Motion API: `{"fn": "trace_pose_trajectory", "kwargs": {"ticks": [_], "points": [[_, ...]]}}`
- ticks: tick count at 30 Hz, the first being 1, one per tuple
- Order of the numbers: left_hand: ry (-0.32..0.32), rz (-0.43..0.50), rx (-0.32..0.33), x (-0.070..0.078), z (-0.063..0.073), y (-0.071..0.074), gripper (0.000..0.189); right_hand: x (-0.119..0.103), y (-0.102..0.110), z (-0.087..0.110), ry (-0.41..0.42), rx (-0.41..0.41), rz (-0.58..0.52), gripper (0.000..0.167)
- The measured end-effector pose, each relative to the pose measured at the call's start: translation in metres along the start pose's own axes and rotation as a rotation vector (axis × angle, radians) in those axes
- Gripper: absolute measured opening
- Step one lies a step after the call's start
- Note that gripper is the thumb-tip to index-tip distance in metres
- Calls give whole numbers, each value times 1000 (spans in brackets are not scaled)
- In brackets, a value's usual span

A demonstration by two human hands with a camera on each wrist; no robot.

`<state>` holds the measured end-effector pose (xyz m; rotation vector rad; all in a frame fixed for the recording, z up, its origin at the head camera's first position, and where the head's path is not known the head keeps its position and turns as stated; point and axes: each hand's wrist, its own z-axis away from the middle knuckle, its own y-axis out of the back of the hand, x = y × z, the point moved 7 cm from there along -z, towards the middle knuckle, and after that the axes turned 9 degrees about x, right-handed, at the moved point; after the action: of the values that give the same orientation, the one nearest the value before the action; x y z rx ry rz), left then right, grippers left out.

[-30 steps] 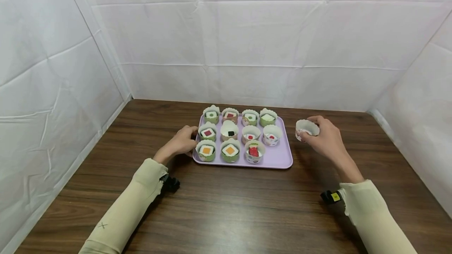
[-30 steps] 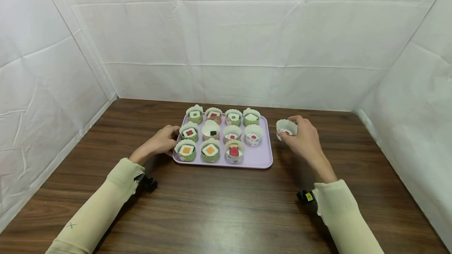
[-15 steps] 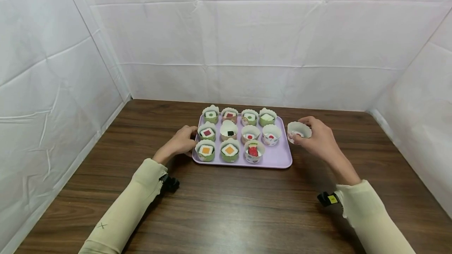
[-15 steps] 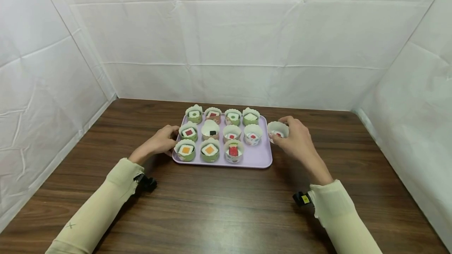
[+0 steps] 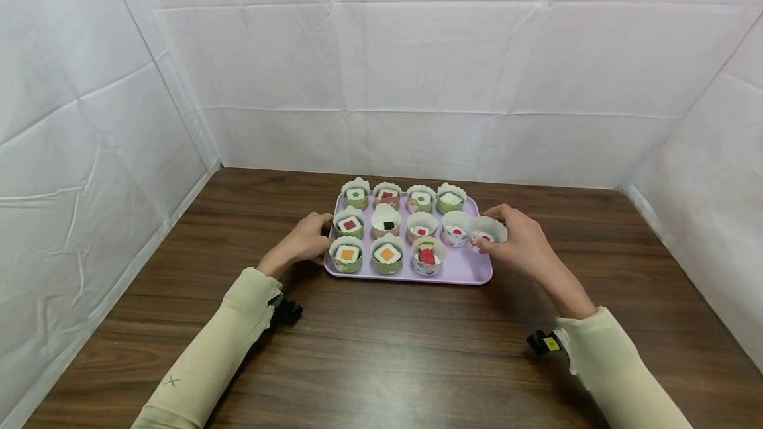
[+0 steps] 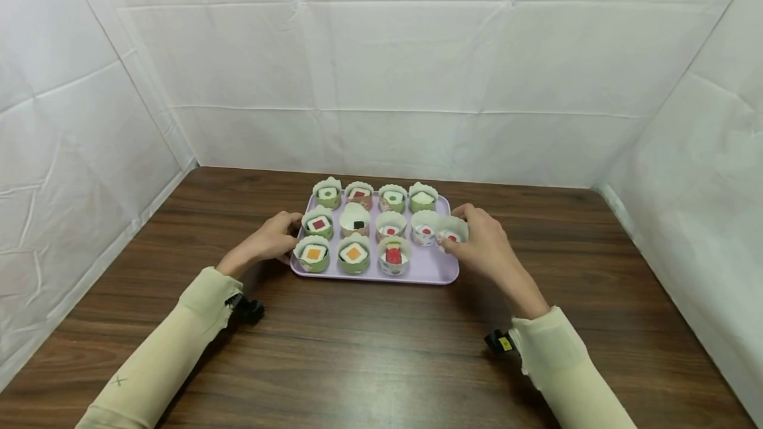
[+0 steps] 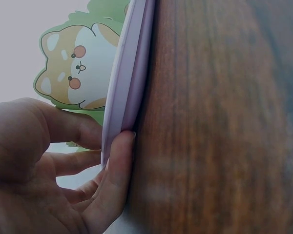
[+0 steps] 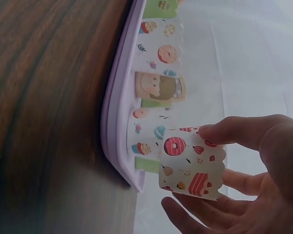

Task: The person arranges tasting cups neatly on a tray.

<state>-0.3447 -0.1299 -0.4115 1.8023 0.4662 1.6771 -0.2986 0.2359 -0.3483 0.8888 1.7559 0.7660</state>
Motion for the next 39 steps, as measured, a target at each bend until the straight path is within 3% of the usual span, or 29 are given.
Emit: {"fn": "trace_pose_trajectory", "kwargs": {"ticks": [10, 23, 39], "points": [[-17, 8, -9, 1, -1, 0, 52, -7, -13, 3, 3, -84, 53, 57], [16, 4, -15, 0, 0, 0, 57, -16, -25, 9, 14, -138, 84, 57], [7, 0, -6, 0, -1, -1, 56, -10, -37, 11, -33, -184, 87, 78]]}}
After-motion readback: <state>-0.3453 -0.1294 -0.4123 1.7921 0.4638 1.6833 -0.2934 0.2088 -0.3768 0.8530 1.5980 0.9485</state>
